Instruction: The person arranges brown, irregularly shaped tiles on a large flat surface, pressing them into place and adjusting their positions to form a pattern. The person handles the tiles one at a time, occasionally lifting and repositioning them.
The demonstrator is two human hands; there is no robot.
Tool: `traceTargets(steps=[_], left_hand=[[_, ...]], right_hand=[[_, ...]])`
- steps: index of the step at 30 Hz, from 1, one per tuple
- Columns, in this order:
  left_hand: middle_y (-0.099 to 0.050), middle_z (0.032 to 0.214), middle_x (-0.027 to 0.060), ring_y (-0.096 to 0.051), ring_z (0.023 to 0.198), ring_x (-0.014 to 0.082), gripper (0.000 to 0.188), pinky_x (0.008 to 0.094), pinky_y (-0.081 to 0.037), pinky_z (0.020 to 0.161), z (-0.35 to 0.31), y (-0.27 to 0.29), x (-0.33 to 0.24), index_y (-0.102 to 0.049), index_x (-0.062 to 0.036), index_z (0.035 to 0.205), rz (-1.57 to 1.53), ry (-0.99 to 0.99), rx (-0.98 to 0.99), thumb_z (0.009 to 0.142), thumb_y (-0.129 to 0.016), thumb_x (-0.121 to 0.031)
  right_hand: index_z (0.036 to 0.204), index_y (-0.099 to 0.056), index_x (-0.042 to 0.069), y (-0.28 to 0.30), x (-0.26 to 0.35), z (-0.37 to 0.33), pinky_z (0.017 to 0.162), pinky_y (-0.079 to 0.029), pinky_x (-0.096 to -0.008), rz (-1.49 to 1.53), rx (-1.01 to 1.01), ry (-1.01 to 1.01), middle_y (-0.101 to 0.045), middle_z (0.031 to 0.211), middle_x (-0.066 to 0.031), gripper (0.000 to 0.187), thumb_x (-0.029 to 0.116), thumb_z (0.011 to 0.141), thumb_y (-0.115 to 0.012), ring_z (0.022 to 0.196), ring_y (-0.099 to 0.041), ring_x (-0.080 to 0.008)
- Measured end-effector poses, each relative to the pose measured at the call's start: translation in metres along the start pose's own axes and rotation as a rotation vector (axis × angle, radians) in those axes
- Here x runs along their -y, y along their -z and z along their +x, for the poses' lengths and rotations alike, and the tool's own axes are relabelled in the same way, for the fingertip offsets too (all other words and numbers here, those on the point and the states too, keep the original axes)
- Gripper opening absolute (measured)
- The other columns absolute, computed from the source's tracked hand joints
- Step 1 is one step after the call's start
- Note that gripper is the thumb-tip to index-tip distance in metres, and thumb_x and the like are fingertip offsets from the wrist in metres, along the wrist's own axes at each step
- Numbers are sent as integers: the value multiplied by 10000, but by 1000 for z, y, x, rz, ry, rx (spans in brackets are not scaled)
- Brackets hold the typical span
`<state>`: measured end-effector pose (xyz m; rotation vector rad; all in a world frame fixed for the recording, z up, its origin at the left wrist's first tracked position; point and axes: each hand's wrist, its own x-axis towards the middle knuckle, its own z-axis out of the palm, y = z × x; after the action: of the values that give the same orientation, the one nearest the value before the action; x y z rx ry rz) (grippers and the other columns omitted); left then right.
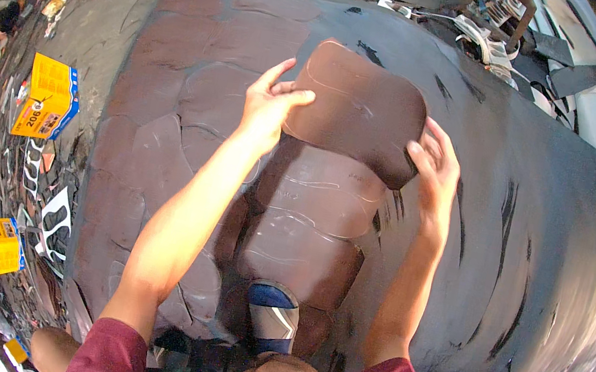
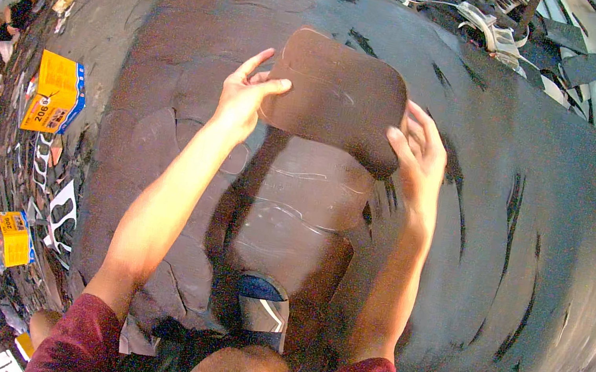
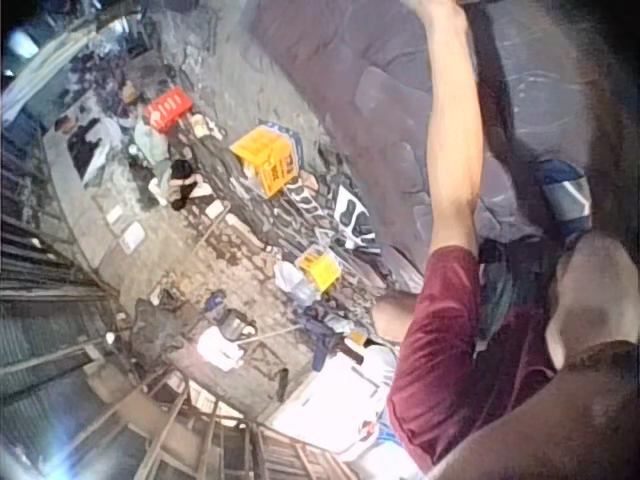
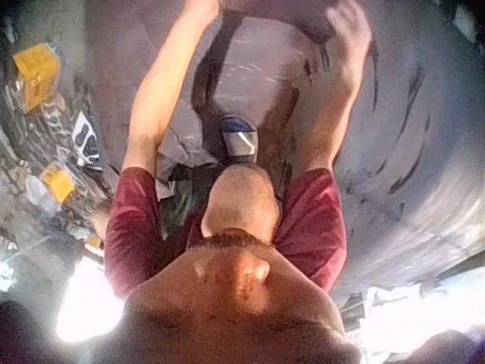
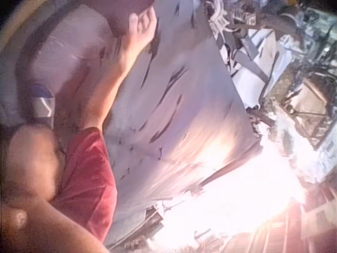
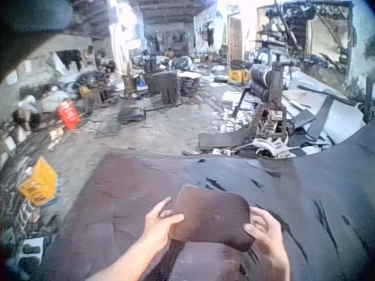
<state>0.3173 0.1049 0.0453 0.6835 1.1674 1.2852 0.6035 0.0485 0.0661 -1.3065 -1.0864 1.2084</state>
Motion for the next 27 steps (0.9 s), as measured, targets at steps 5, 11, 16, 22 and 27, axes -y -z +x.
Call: traceTargets(steps=[5,11,16,22,27], left_hand=[[-761,1035,143,-734,894,216,440,343,-598,806,68,28,54,-699,39,1228,258,127,-123,805,-814,60],[-781,1034,141,-742,867,196,391,329,-594,763,90,51,78,-736,28,1186,511,135,-187,806,-826,30],[-787,1010,141,-746,852,188,332,319,-583,793,73,45,100,-753,-22,1176,1024,-460,-131,849,-808,-48],[-791,992,137,-742,854,180,299,321,-582,807,72,40,103,-775,-25,1141,899,-417,-189,849,-822,-72],[-780,1022,134,-730,868,183,326,333,-577,828,77,40,104,-769,-24,1158,803,-352,-212,842,-826,-78]], right_hand=[[1298,-663,-52,-1,-92,88,987,-491,-310,-65,-223,144,-725,1201,-97,348,66,976,-602,1074,-659,-175],[1289,-673,-22,-17,-111,110,995,-496,-329,-246,-164,-29,-751,1166,-126,341,58,965,-605,1088,-681,-203],[1290,-666,-6,-17,-134,95,988,-514,-377,-491,-234,245,-738,1195,-204,323,80,985,-606,1125,-708,-314],[1310,-660,0,-25,-137,92,1011,-502,-376,-478,-317,235,-727,1224,-204,326,79,1001,-596,1144,-691,-305],[1297,-665,19,-31,-138,97,958,-535,-406,-507,-385,291,-740,1158,-227,316,83,994,-601,1088,-716,-383]])
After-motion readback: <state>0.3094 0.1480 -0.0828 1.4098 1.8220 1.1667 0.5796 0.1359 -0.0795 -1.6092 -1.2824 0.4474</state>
